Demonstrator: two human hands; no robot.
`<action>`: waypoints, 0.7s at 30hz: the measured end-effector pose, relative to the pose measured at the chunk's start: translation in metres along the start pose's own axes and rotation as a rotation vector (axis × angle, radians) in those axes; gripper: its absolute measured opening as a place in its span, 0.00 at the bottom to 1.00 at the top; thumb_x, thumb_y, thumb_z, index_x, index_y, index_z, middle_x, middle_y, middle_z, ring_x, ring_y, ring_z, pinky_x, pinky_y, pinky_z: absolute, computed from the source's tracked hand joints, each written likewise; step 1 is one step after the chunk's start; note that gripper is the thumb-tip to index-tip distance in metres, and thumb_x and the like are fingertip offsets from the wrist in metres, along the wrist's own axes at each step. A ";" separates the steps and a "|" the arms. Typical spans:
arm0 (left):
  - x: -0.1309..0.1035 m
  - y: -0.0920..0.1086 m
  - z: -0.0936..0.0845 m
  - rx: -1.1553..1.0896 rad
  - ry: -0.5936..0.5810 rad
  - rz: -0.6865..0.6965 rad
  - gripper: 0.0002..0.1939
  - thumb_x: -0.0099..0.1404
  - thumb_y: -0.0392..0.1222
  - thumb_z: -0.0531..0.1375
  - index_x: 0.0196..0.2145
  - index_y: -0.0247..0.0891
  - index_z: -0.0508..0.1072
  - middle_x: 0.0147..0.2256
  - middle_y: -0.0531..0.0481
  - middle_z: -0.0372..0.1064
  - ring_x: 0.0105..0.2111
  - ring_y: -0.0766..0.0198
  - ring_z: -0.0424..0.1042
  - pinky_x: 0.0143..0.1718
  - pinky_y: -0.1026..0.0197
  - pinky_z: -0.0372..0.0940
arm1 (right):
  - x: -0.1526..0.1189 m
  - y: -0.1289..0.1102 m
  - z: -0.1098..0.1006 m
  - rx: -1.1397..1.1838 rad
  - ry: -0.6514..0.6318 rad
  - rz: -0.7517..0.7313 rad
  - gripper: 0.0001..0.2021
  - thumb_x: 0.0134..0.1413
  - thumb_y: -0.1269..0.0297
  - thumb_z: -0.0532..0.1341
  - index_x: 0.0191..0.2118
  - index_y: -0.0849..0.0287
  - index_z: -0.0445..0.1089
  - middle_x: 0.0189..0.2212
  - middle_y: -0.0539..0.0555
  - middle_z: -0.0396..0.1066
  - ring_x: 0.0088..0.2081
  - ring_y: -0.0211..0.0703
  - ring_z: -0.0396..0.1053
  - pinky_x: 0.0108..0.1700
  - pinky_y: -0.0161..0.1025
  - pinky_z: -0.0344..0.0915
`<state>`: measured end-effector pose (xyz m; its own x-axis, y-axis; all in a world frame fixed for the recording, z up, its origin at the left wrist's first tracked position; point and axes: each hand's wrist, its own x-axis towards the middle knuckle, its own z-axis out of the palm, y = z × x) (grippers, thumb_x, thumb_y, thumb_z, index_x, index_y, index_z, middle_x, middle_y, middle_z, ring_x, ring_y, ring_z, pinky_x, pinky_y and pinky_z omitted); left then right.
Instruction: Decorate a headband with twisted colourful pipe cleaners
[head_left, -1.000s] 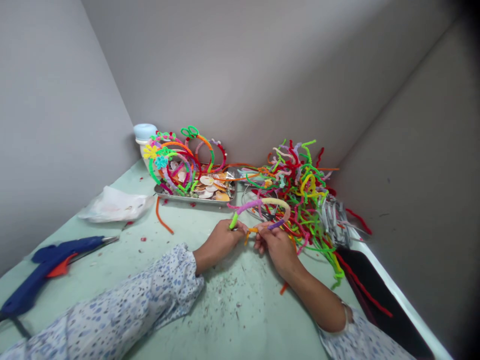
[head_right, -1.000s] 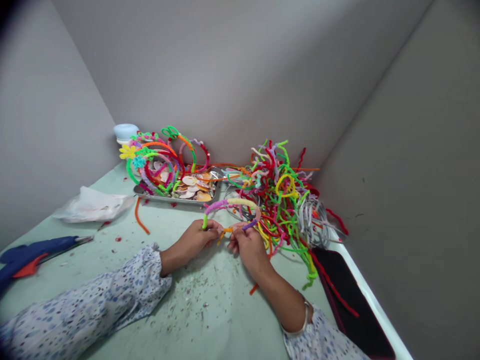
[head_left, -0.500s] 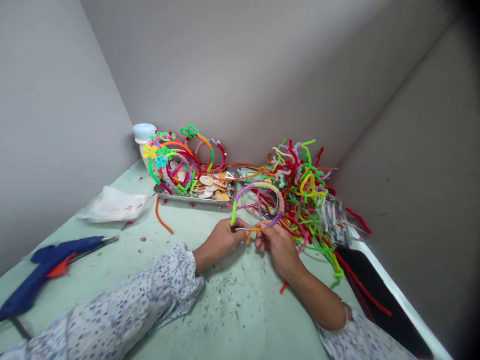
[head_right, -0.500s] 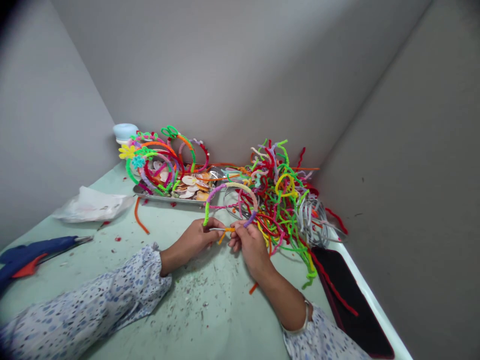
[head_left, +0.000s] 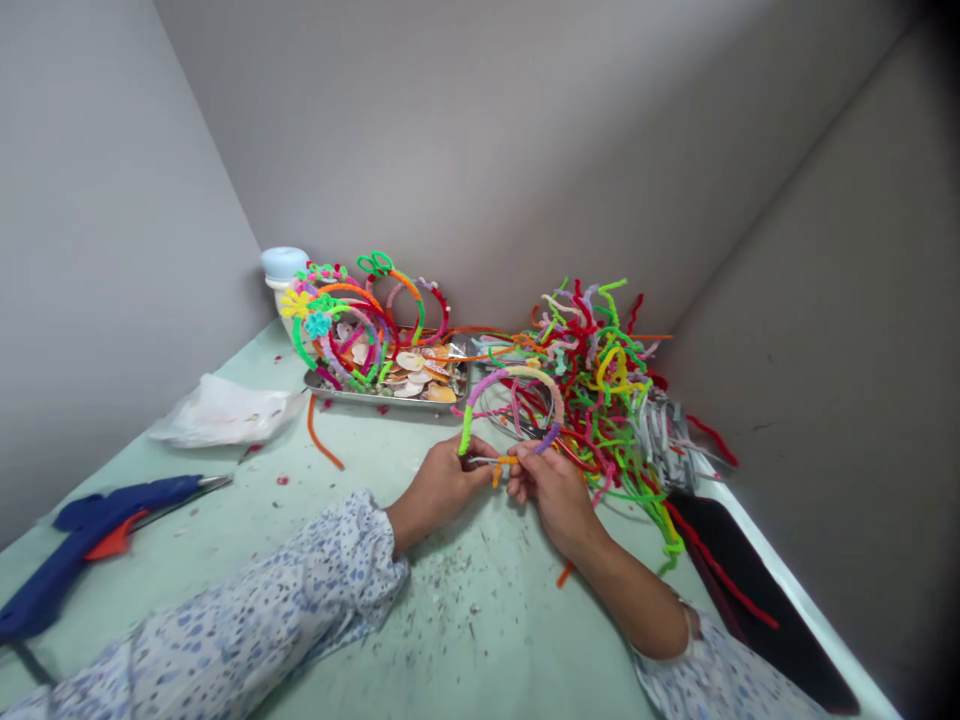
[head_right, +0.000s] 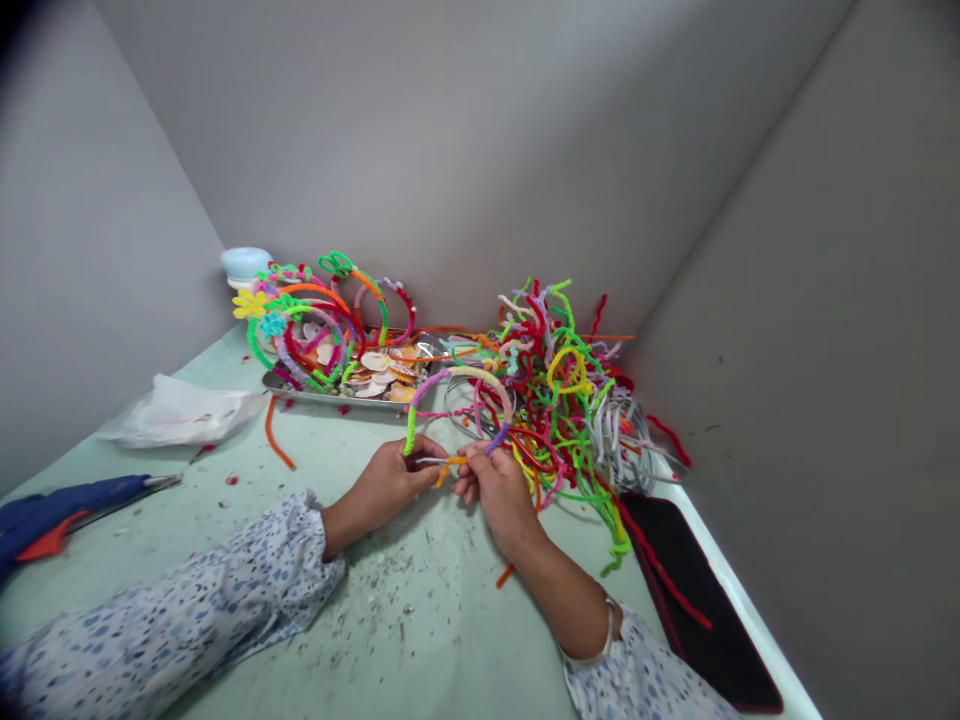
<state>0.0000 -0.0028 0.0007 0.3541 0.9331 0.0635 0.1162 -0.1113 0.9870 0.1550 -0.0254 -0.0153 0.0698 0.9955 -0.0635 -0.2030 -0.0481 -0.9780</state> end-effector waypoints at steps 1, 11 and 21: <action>0.000 0.000 -0.001 0.024 0.004 0.016 0.07 0.53 0.37 0.60 0.32 0.33 0.72 0.29 0.49 0.71 0.29 0.65 0.69 0.33 0.63 0.64 | 0.000 0.000 0.000 -0.003 0.001 0.000 0.11 0.50 0.58 0.60 0.34 0.61 0.67 0.21 0.47 0.67 0.20 0.34 0.65 0.19 0.30 0.59; -0.004 0.007 -0.004 0.135 0.052 0.055 0.07 0.54 0.40 0.61 0.29 0.33 0.73 0.27 0.49 0.71 0.27 0.66 0.68 0.30 0.65 0.62 | -0.002 -0.004 0.003 -0.059 -0.010 -0.003 0.12 0.51 0.56 0.59 0.33 0.61 0.65 0.19 0.47 0.67 0.18 0.33 0.64 0.19 0.30 0.59; -0.002 0.003 -0.004 0.103 0.075 -0.024 0.09 0.53 0.42 0.62 0.28 0.33 0.73 0.23 0.51 0.68 0.23 0.68 0.64 0.25 0.65 0.58 | -0.004 -0.002 0.003 -0.145 -0.010 -0.032 0.12 0.53 0.55 0.57 0.33 0.61 0.64 0.19 0.47 0.67 0.18 0.33 0.63 0.21 0.31 0.59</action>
<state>-0.0044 -0.0035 0.0044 0.2797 0.9585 0.0546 0.2200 -0.1193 0.9682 0.1522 -0.0287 -0.0122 0.0639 0.9975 -0.0303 -0.0579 -0.0266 -0.9980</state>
